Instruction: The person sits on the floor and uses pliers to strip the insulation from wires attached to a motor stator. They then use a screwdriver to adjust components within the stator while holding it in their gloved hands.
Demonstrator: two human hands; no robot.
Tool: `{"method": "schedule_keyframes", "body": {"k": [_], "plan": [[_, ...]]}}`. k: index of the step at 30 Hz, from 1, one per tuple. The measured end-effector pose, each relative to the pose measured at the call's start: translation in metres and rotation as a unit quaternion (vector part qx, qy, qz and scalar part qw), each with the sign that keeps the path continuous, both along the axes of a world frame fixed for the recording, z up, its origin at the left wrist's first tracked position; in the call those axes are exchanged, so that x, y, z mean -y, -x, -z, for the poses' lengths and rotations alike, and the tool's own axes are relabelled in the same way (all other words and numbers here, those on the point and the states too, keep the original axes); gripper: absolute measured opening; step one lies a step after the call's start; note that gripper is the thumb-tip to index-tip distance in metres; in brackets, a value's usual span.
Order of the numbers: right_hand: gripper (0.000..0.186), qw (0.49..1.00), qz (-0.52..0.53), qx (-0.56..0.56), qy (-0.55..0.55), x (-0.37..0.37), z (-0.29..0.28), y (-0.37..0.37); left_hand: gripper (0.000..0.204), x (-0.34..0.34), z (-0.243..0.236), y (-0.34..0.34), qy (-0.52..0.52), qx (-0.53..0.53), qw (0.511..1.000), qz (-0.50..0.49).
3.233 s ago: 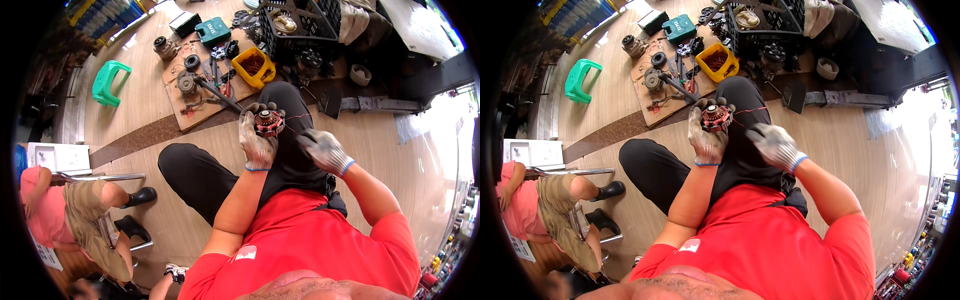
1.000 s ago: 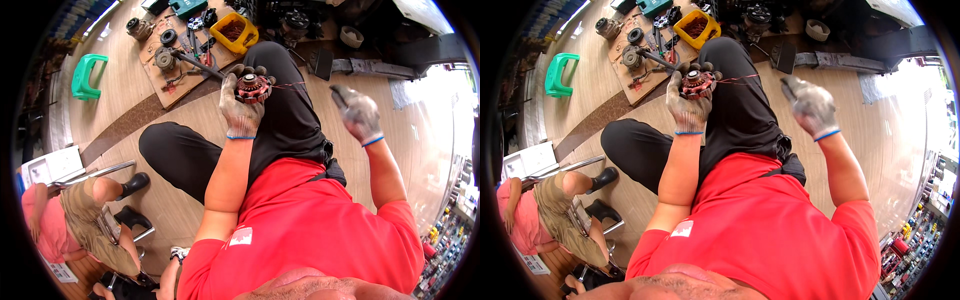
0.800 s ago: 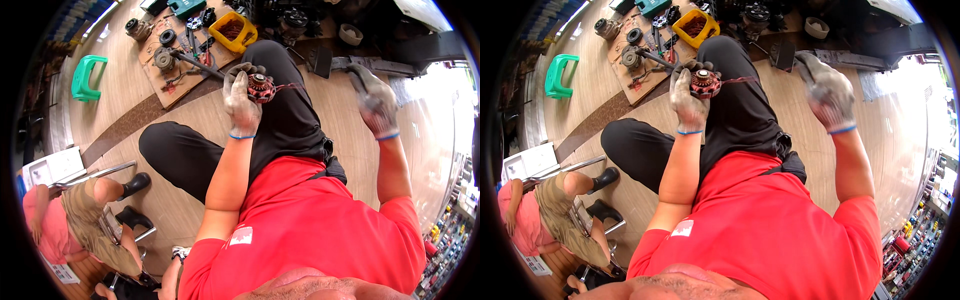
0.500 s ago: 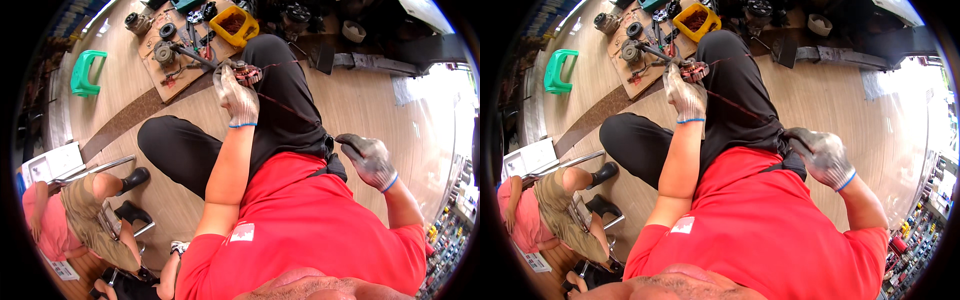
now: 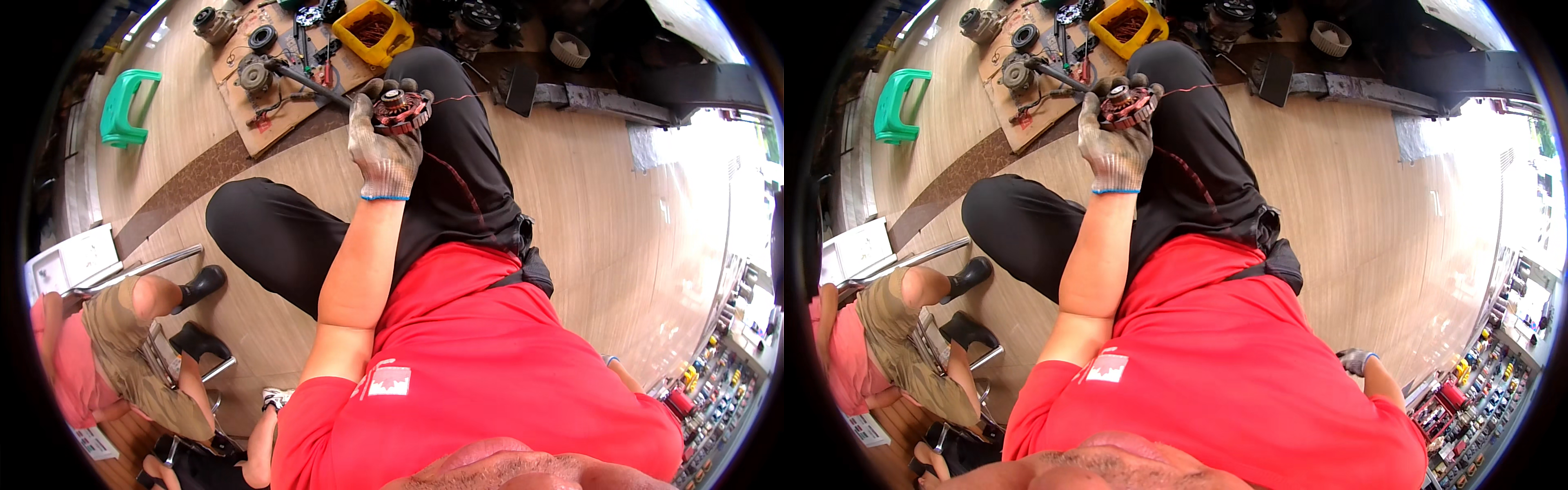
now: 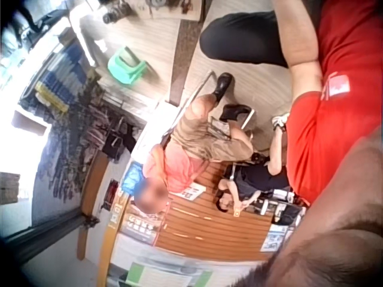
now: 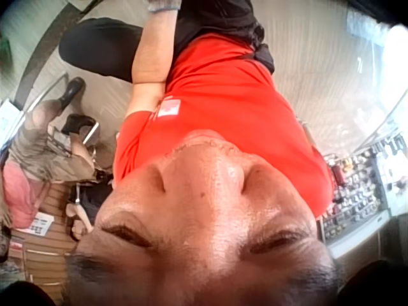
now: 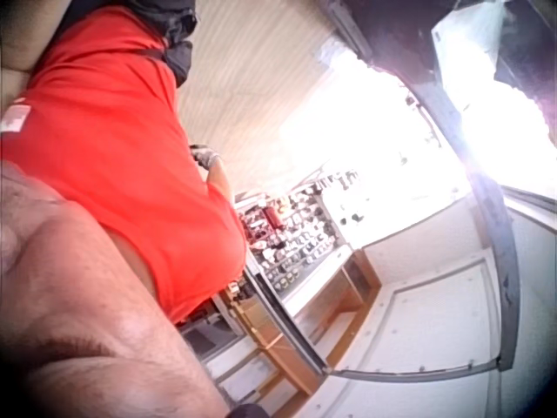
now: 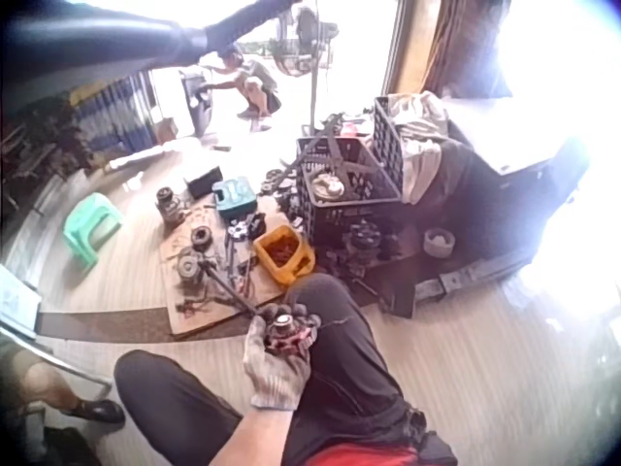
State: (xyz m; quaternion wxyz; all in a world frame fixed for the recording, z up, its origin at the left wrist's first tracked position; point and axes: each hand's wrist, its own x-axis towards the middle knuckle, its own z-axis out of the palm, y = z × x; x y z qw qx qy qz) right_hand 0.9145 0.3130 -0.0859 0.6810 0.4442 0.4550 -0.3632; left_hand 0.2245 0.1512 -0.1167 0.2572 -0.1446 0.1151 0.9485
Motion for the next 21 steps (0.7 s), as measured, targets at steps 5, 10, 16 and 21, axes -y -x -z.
{"method": "schedule_keyframes", "body": {"k": [5, 10, 16, 21], "plan": [[0.051, 0.966, -0.047, -0.199, -0.16, -0.037, 0.026, 0.062, 0.037, -0.001, -0.003, -0.004, 0.006, -0.029, 1.0, 0.011], [0.032, 0.746, -0.172, -0.364, -0.53, -0.081, 0.01, 0.269, 0.04, 0.0, -0.006, -0.007, 0.011, -0.025, 1.0, 0.005], [0.034, 0.46, -0.225, -0.764, -0.391, 0.005, -0.088, 0.507, 0.047, -0.001, -0.003, -0.011, -0.006, -0.058, 0.998, 0.036], [0.057, 0.391, -0.384, -0.75, -0.371, 0.049, -0.083, 0.597, 0.049, 0.001, -0.006, -0.013, -0.03, -0.115, 0.992, 0.036]]}}
